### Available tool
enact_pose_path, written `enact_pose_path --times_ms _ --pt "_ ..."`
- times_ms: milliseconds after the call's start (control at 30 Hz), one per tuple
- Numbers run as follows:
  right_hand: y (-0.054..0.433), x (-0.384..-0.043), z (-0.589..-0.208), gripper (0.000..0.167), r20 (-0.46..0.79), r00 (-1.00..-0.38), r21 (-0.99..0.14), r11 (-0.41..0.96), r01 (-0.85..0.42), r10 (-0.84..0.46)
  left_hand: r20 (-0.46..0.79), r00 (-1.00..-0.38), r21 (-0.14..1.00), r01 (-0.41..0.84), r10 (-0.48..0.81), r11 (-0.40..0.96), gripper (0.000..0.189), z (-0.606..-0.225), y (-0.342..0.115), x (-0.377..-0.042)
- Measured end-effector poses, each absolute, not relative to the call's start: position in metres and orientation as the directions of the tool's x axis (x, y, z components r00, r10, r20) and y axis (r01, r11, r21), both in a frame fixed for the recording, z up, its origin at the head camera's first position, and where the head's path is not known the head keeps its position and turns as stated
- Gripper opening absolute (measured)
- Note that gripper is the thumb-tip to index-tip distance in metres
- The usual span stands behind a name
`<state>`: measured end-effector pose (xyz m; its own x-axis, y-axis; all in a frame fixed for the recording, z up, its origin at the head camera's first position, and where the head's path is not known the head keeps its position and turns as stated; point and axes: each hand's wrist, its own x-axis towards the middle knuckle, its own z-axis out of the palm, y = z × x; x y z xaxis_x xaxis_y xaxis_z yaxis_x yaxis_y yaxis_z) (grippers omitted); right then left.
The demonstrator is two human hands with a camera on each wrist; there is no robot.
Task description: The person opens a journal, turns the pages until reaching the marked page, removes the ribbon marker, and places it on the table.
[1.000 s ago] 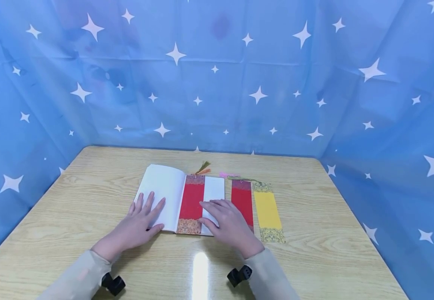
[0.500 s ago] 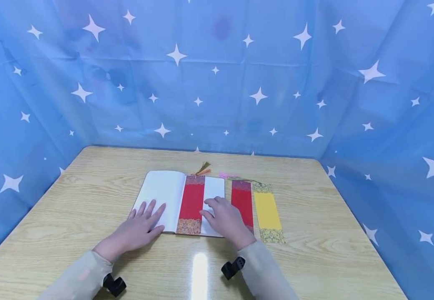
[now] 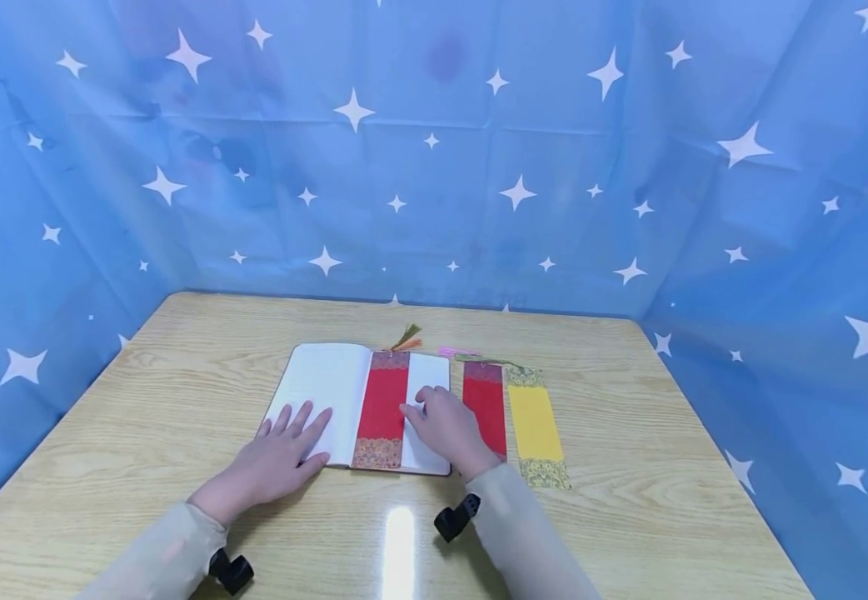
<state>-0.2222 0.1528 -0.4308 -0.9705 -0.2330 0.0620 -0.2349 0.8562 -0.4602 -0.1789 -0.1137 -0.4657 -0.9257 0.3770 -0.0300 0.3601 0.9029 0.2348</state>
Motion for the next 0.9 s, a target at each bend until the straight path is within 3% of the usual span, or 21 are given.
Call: enact_pose_path --times_ms 300,700,900 --pt "0.144 -0.236 -0.430 0.031 -0.095 -0.990 -0.599 0.800 -0.024 -0.100 -0.029 -0.927 0.218 0.359 0.374 0.907 0.063 -0.465 -0.113 -0.179" --pt "0.131 -0.246 -0.436 0.038 -0.211 -0.977 -0.654 0.748 0.113 -0.037 -0.034 -0.925 0.211 0.363 0.378 0.907 0.062 -0.465 -0.111 -0.175" --pt "0.126 -0.250 -0.433 0.029 -0.259 -0.966 -0.624 0.765 0.160 -0.009 -0.052 -0.925 0.202 0.359 0.376 0.911 0.062 -0.463 -0.110 -0.177"
